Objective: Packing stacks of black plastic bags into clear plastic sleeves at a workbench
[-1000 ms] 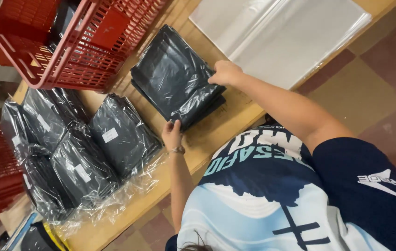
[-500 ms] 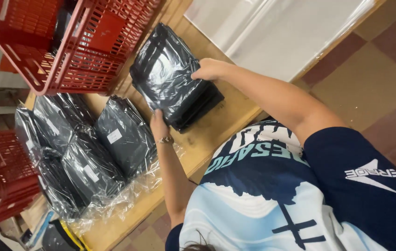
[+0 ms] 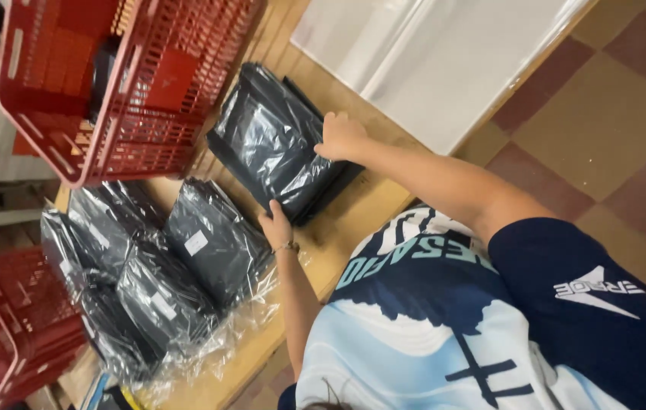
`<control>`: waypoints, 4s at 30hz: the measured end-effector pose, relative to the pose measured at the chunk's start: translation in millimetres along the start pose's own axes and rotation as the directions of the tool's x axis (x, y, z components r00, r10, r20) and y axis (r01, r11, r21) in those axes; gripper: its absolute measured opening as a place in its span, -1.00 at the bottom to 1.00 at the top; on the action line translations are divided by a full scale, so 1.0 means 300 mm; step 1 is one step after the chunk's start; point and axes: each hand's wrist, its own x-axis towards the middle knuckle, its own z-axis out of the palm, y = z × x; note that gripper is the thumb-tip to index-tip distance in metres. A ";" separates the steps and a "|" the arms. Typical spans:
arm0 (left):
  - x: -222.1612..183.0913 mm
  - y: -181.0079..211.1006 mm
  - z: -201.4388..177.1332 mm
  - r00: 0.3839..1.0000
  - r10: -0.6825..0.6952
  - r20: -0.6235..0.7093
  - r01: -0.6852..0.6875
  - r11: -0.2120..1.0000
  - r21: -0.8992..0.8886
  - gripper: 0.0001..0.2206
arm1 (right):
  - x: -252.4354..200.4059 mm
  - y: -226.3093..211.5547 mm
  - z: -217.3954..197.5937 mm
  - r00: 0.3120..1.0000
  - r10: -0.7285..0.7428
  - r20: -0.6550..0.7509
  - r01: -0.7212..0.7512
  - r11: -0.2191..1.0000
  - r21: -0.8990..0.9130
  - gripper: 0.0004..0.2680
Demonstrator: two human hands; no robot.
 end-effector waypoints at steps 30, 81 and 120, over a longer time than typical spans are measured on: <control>0.032 0.379 -0.143 0.979 0.094 -0.179 -0.154 0.918 -0.366 -0.52 | 0.194 -0.074 0.037 0.947 -0.311 -0.080 0.319 0.889 0.329 -0.43; -0.117 0.311 -0.050 0.468 0.844 -0.263 -0.753 0.536 0.382 -0.35 | 0.055 -0.172 -0.165 0.974 -0.215 -0.071 0.188 0.944 -0.272 -0.65; -0.445 0.428 0.026 0.365 0.927 0.091 -0.887 0.316 0.337 -0.53 | -0.135 0.101 -0.161 0.991 -0.137 0.014 0.137 0.978 -0.160 -0.77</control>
